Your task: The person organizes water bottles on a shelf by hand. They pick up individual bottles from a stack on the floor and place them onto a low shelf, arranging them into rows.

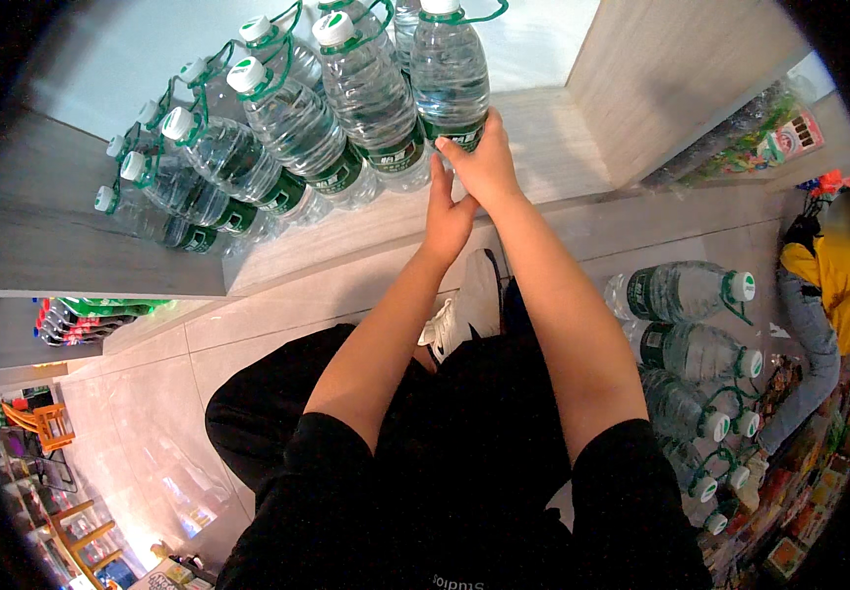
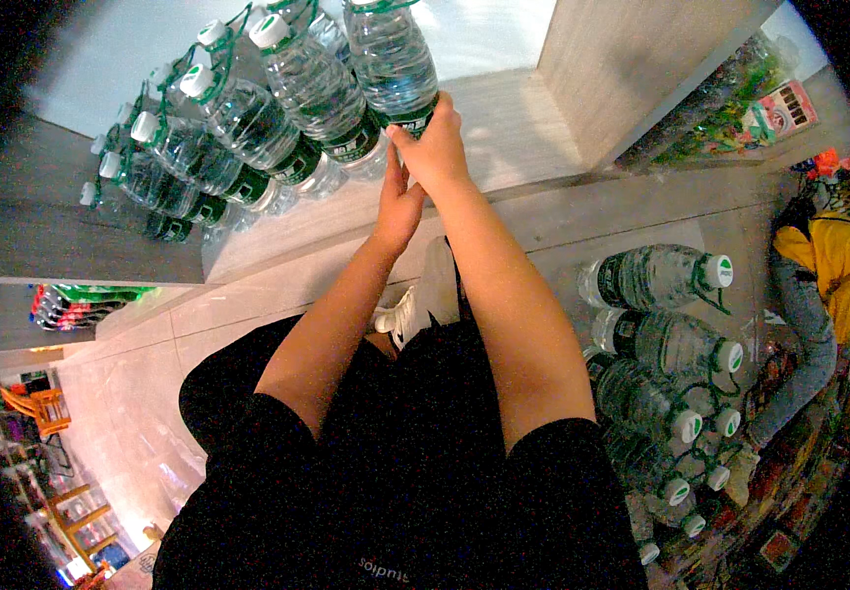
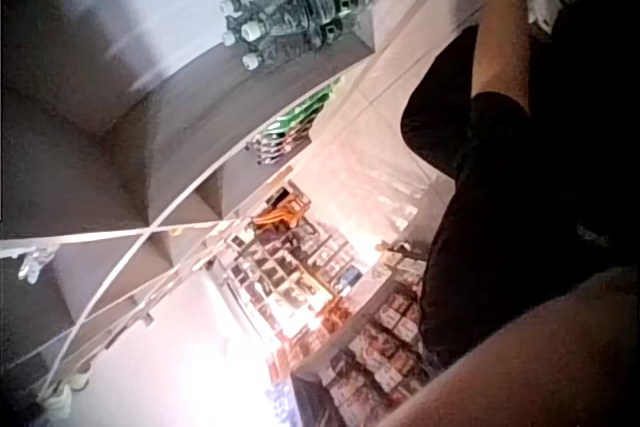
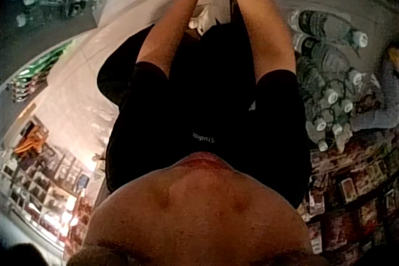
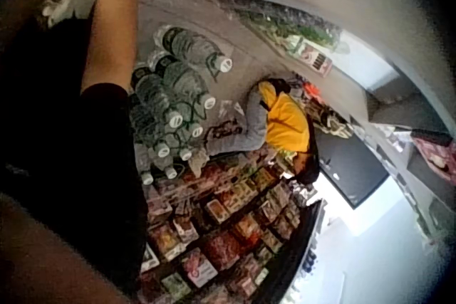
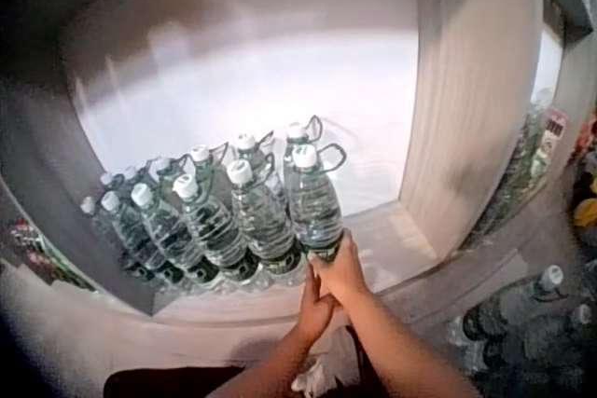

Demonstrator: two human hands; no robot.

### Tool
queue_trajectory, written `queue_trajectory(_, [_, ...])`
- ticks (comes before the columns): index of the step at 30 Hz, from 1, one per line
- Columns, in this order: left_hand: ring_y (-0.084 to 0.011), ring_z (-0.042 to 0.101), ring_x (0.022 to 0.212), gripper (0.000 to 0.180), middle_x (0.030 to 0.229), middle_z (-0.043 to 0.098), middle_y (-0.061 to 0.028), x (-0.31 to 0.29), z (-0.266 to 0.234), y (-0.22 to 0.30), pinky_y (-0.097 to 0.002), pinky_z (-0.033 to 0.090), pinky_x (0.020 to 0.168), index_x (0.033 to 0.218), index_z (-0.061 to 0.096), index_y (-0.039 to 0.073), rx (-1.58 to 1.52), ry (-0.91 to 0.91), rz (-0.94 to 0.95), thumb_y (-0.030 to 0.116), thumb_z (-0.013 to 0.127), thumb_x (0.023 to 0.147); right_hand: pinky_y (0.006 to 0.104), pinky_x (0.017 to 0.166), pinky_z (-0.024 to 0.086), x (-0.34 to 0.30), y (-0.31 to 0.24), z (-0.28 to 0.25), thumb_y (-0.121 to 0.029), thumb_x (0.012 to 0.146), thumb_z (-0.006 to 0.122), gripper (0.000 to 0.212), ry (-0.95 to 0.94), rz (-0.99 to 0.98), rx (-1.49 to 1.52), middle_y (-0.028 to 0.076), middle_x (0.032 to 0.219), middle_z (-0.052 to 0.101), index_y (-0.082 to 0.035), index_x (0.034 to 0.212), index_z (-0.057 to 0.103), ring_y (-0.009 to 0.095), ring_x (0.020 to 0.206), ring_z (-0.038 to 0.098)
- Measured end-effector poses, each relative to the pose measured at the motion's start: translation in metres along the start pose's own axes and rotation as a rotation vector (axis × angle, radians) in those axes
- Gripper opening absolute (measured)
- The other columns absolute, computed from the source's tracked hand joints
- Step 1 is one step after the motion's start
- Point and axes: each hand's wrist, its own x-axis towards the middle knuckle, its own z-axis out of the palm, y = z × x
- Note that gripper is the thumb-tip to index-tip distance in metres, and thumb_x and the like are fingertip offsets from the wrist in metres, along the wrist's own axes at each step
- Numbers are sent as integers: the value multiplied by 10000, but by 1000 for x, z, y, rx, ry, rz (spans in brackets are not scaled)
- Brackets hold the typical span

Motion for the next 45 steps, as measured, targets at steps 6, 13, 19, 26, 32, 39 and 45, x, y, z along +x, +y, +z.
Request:
queue_trajectory(6, [-351, 226, 1346, 853, 1464, 176, -228, -7, -1, 1, -377, 299, 1045, 1427, -1, -30, -60, -5, -19, 56, 568, 797, 402, 869, 434, -8, -6, 1, -163, 695, 752, 608, 46, -33, -17, 220, 1067, 551, 40, 1159, 416, 344, 1005, 551])
queue_trajectory(13, [-235, 522, 1062, 432, 1158, 553, -154, -40, 1, 17, -342, 417, 888, 1209, 452, -32, 198, -48, -145, 117, 579, 824, 393, 806, 469, -46, 8, -6, -271, 702, 708, 642, -151, 214, -213, 252, 1063, 588, 53, 1184, 435, 363, 942, 597])
queue_trajectory(19, [-203, 568, 879, 264, 964, 625, -120, -67, -3, 38, -333, 449, 769, 1002, 570, -49, 205, -158, -194, 132, 582, 810, 387, 748, 488, -63, -9, -26, -395, 749, 605, 474, -579, 239, -423, 230, 895, 645, 40, 934, 638, 342, 847, 628])
queue_trajectory(26, [-163, 562, 881, 261, 935, 618, -73, -79, 18, 73, -282, 440, 797, 1047, 581, -31, 349, -404, -219, 115, 559, 832, 407, 696, 492, -59, -83, -113, -407, 770, 589, 425, -743, 0, -857, 207, 741, 644, 6, 824, 676, 329, 727, 636])
queue_trajectory(32, [-129, 556, 796, 300, 877, 612, -62, -76, 39, 69, -263, 455, 720, 1067, 593, -19, 213, -477, -111, 157, 596, 824, 419, 635, 474, -33, -128, -249, -447, 755, 596, 478, -485, -39, -990, 196, 685, 633, 25, 792, 664, 316, 679, 632])
queue_trajectory(39, [-148, 588, 853, 293, 952, 631, -71, -82, 57, 81, -270, 460, 783, 1098, 578, -5, 305, -569, -89, 157, 573, 854, 383, 545, 505, -67, -117, -324, -593, 734, 560, 709, -360, 262, -1161, 170, 650, 626, 83, 945, 594, 297, 619, 645])
queue_trajectory(45, [-140, 551, 773, 286, 842, 603, -70, -83, 73, 74, -277, 451, 710, 1036, 597, -24, 251, -580, -96, 148, 577, 809, 395, 425, 478, -79, -111, -332, -563, 678, 621, 651, -493, 604, -957, 198, 678, 602, 62, 853, 568, 261, 523, 621])
